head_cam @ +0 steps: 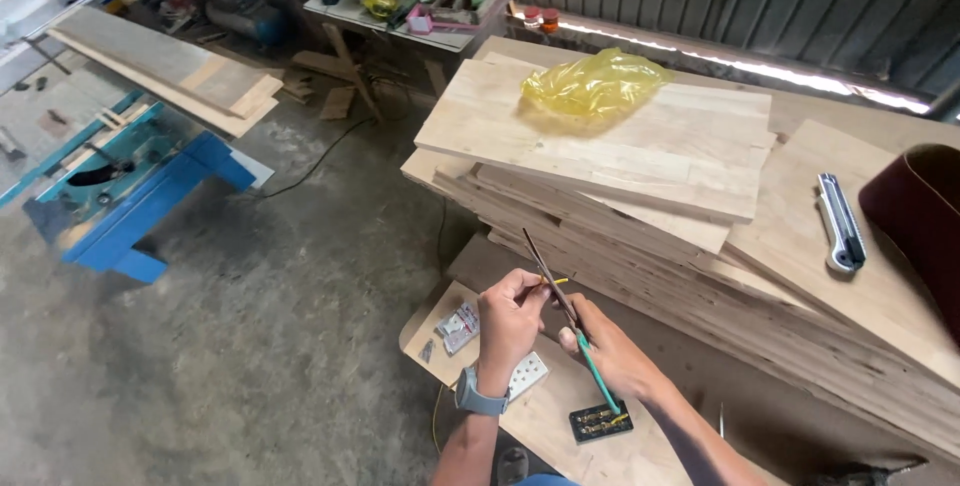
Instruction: Stripping insulation from a wire and connecting it to an electrical component using scissors and a screwdriver
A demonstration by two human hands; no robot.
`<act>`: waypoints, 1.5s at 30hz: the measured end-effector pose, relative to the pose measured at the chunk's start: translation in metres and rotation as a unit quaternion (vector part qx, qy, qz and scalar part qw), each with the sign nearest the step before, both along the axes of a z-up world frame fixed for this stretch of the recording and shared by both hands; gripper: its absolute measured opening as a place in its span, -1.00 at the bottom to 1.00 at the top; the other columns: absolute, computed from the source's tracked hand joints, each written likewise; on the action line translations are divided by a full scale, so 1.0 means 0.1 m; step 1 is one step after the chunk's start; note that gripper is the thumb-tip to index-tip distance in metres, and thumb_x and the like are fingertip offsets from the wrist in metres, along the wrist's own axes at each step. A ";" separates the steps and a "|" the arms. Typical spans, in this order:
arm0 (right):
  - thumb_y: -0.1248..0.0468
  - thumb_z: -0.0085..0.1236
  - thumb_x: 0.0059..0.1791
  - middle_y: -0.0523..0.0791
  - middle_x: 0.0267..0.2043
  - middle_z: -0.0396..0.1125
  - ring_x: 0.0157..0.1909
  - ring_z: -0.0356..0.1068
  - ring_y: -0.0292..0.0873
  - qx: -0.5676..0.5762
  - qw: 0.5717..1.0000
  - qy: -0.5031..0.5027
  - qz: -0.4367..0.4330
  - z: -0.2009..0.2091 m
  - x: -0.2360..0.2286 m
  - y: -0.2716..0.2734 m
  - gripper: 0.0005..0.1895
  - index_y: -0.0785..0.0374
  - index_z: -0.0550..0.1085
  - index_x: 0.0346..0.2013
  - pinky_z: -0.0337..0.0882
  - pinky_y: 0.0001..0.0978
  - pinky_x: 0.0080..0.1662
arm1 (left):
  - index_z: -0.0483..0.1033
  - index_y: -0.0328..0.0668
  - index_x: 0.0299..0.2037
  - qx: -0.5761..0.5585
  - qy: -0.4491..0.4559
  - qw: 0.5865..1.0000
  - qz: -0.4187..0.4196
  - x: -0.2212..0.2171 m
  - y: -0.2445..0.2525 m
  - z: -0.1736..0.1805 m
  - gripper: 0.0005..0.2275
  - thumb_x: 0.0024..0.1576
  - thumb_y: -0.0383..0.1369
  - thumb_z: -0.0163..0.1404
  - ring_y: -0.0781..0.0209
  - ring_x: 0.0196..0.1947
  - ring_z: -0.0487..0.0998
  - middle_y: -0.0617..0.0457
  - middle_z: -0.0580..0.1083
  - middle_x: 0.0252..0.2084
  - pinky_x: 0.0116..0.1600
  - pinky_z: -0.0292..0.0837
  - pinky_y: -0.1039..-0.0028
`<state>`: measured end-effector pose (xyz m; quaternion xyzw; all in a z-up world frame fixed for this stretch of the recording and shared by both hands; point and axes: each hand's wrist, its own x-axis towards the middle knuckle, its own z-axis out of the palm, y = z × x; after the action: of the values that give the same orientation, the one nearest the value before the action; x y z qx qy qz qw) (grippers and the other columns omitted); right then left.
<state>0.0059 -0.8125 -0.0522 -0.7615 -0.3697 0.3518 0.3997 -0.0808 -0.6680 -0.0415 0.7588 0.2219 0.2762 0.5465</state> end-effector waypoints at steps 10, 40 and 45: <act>-0.28 -0.32 -0.04 -0.18 -0.14 0.27 -0.16 0.15 -0.23 0.054 0.997 0.044 0.028 0.20 0.09 0.21 -0.29 0.00 0.29 0.25 0.23 -0.34 -0.07 | 0.54 -0.23 -0.40 0.005 0.004 0.999 0.051 0.11 0.16 0.08 -0.90 0.18 -0.49 0.11 0.33 -0.75 0.43 0.08 0.56 -0.56 -0.57 0.37 0.52; -0.17 -0.13 0.06 0.09 -0.19 0.31 -0.07 0.38 0.12 0.105 0.994 -0.006 0.023 0.45 0.15 0.73 -0.47 0.10 0.38 0.13 0.37 0.13 -0.01 | 0.63 -0.23 -0.36 0.018 0.017 0.998 0.064 0.13 0.80 0.34 -0.94 0.04 -0.51 0.08 0.34 -0.80 0.45 0.01 0.58 -0.58 -0.62 0.39 0.60; -0.21 -0.07 0.05 0.07 -0.25 0.35 -0.12 0.39 0.07 0.106 0.994 0.011 0.035 0.31 0.22 0.91 -0.50 0.04 0.42 0.08 0.38 0.09 -0.02 | 0.55 -0.23 -0.35 -0.016 -0.052 0.997 0.055 0.09 0.98 0.20 -0.96 0.09 -0.52 0.04 0.41 -0.79 0.40 -0.03 0.57 -0.57 -0.65 0.33 0.66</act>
<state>0.0278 -0.7211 -0.0210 -0.6974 -0.4269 0.3332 0.4695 -0.0718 -0.5698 -0.0215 0.7213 0.2385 0.3415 0.5534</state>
